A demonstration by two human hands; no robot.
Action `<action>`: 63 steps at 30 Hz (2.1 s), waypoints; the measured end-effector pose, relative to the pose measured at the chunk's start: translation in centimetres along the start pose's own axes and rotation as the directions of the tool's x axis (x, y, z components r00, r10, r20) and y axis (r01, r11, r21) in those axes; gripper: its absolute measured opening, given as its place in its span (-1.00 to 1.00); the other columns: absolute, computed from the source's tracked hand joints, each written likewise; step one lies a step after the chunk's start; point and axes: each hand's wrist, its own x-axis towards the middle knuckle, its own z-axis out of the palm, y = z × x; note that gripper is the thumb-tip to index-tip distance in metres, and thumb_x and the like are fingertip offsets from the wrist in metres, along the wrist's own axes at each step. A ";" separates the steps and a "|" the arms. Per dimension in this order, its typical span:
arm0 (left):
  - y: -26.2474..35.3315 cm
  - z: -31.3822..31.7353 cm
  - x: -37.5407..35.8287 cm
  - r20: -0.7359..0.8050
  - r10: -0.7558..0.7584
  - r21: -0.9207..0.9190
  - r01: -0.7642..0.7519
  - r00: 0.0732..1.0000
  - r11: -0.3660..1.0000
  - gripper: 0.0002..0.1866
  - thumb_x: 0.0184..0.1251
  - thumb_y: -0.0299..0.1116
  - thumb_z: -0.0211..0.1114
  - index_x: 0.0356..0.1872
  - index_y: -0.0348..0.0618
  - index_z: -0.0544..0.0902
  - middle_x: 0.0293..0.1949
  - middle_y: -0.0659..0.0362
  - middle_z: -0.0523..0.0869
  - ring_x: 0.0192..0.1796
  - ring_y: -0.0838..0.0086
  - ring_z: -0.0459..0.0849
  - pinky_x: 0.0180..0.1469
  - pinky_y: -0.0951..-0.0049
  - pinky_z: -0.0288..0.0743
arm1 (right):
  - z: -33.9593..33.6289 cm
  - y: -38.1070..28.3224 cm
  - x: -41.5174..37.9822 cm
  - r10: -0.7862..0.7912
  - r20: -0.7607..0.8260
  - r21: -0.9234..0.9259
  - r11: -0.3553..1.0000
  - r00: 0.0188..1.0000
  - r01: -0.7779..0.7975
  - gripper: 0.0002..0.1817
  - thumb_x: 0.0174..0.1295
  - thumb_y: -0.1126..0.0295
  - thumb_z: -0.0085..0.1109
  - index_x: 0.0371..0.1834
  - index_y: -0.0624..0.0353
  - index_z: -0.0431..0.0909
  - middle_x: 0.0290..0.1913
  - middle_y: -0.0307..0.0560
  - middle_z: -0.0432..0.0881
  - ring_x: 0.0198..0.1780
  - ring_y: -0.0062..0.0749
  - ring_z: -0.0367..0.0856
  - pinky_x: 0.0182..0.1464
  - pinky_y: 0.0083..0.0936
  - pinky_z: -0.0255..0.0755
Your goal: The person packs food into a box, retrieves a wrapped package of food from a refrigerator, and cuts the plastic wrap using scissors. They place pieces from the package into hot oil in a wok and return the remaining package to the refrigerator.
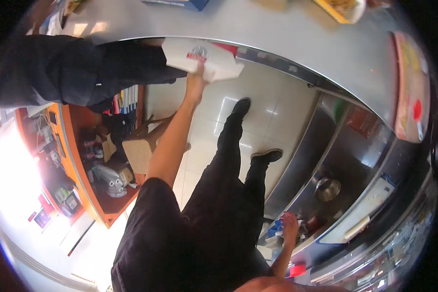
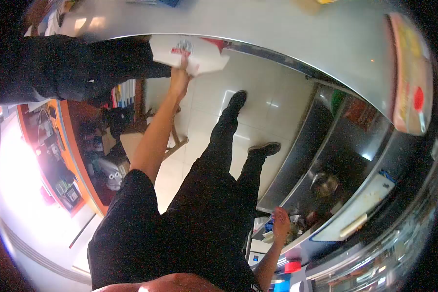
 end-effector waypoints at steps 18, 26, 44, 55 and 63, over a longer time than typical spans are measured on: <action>14.7 18.2 -38.2 0.712 -0.446 0.199 0.453 0.543 0.869 -0.51 0.53 -0.04 -0.10 0.23 -0.22 0.40 -0.12 -0.05 0.72 -0.18 0.21 0.76 -0.12 0.26 0.65 | -3.7 -15.5 -3.5 -0.763 -0.467 0.128 0.443 0.448 0.887 -0.06 0.07 0.59 0.29 0.52 0.06 -0.01 0.16 0.08 0.45 0.15 -0.30 0.48 0.19 -0.42 0.39; 23.1 18.7 -43.8 0.636 0.468 0.131 -0.683 0.614 0.718 -0.27 0.50 0.21 -0.16 0.32 -0.29 0.35 0.03 -0.03 0.63 0.00 0.38 0.64 0.08 0.33 0.50 | -13.0 -10.7 -9.5 -0.633 -0.503 0.570 0.268 0.588 0.777 -0.32 0.25 0.60 0.06 0.46 0.22 0.09 0.27 0.07 0.42 0.26 -0.27 0.43 0.29 -0.39 0.29; 13.2 30.7 -28.6 0.448 0.843 0.168 -0.954 0.299 0.249 -0.56 0.20 -0.38 0.25 0.12 -0.25 0.48 0.01 -0.07 0.63 -0.07 0.17 0.62 0.10 0.10 0.44 | -21.5 -12.3 -6.4 -0.594 -0.727 0.045 0.459 0.344 0.887 -0.29 0.28 0.42 0.15 0.50 0.02 0.09 0.17 -0.06 0.45 -0.02 -0.45 0.49 -0.01 -0.53 0.38; 14.2 30.6 -9.4 0.388 0.039 0.187 -0.119 0.921 0.975 -0.63 0.25 -0.47 0.15 0.10 -0.29 0.52 -0.10 0.09 0.68 -0.12 0.45 0.64 -0.09 0.44 0.51 | -20.3 -20.1 -3.2 -0.561 -0.606 -0.037 0.728 0.563 0.685 -0.55 0.26 0.48 0.15 0.25 0.08 0.46 -0.05 -0.10 0.57 -0.21 -0.48 0.53 -0.20 -0.56 0.43; 13.2 30.0 1.1 0.594 0.323 0.552 -0.665 0.737 0.503 -0.34 0.32 -0.15 0.29 0.32 -0.34 0.33 0.23 -0.09 0.42 0.22 0.22 0.39 0.25 0.26 0.31 | -20.7 -19.1 -5.6 -0.539 -0.660 -0.080 0.743 0.523 0.665 -0.64 0.28 0.31 0.19 0.14 0.07 0.52 -0.03 -0.02 0.57 -0.10 -0.24 0.63 -0.05 -0.39 0.51</action>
